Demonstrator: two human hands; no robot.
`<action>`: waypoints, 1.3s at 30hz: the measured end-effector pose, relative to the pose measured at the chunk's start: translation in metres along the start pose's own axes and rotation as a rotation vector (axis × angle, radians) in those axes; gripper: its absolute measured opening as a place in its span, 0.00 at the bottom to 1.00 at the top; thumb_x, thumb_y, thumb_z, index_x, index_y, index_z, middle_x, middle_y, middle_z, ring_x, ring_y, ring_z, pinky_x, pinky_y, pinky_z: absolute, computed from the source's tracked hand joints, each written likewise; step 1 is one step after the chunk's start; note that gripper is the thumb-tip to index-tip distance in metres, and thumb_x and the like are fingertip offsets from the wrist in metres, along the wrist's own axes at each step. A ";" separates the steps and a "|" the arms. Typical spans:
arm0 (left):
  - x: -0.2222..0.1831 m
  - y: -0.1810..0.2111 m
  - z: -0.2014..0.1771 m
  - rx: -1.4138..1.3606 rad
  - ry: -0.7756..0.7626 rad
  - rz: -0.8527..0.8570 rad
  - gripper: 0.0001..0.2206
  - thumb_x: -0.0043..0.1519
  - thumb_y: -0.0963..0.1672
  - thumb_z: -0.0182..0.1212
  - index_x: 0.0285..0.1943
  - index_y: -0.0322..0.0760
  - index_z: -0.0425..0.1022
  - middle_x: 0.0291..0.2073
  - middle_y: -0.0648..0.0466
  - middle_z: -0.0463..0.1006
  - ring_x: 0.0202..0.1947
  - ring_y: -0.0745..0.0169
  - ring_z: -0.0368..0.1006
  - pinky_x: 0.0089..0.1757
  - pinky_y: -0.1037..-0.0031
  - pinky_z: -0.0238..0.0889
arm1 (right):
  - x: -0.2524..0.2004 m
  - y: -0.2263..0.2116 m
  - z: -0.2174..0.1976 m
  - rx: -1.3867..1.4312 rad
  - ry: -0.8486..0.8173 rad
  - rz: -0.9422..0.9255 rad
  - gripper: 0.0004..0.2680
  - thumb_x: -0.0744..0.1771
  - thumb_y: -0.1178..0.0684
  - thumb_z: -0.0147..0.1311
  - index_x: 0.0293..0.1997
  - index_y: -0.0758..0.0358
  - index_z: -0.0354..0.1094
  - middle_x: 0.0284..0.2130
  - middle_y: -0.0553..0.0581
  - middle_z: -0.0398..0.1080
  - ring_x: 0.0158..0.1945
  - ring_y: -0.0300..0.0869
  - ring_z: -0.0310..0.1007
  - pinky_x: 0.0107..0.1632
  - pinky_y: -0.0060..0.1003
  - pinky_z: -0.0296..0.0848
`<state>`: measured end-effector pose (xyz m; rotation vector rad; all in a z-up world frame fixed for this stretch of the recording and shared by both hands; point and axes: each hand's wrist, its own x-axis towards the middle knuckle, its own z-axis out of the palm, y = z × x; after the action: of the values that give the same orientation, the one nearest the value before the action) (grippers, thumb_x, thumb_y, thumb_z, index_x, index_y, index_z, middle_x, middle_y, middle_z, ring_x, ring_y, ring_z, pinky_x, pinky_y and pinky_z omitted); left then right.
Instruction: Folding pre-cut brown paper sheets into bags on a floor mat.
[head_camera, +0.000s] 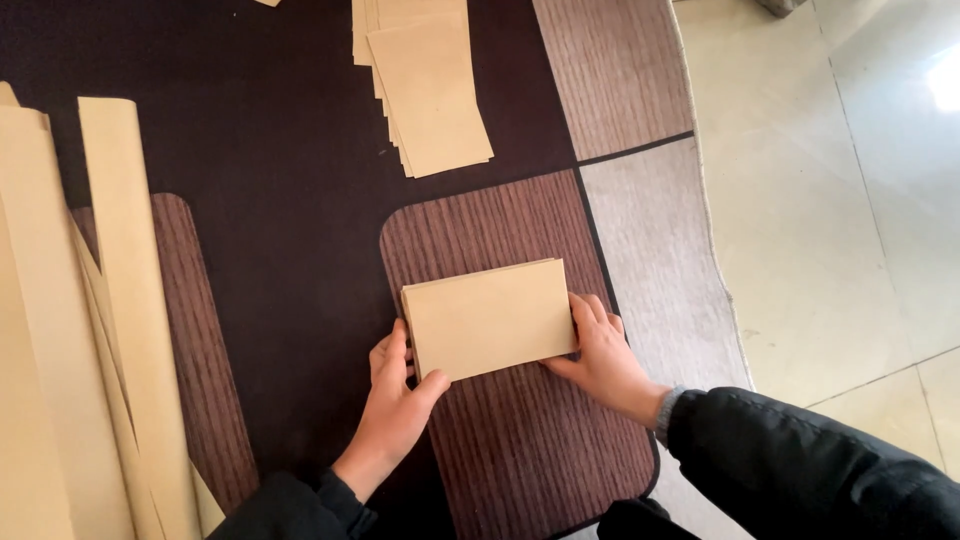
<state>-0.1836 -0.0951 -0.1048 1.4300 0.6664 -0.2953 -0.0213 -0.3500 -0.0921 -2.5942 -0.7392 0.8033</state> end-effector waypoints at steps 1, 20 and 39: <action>0.000 0.005 -0.001 -0.010 -0.016 -0.018 0.45 0.61 0.45 0.56 0.83 0.28 0.30 0.74 0.43 0.46 0.69 0.48 0.55 0.65 0.60 0.55 | 0.001 -0.001 -0.001 0.000 0.001 0.002 0.32 0.63 0.47 0.67 0.74 0.63 0.51 0.57 0.61 0.62 0.58 0.53 0.66 0.66 0.50 0.59; 0.082 0.085 -0.057 0.926 0.466 0.786 0.07 0.67 0.44 0.62 0.50 0.46 0.84 0.45 0.56 0.81 0.46 0.53 0.77 0.46 0.62 0.67 | -0.036 0.074 0.012 -0.432 0.057 -0.019 0.37 0.68 0.24 0.50 0.82 0.55 0.42 0.76 0.56 0.45 0.81 0.56 0.33 0.77 0.61 0.28; 0.224 0.086 -0.038 1.611 0.623 1.283 0.05 0.65 0.38 0.58 0.41 0.28 0.80 0.27 0.42 0.72 0.35 0.45 0.69 0.48 0.57 0.61 | -0.033 0.100 0.017 -0.576 0.048 -0.154 0.39 0.69 0.19 0.41 0.83 0.56 0.36 0.80 0.59 0.36 0.82 0.61 0.24 0.77 0.61 0.25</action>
<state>0.0315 -0.0019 -0.1658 3.1966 -0.3508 0.9012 -0.0170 -0.4466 -0.1359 -2.9782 -1.2956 0.5337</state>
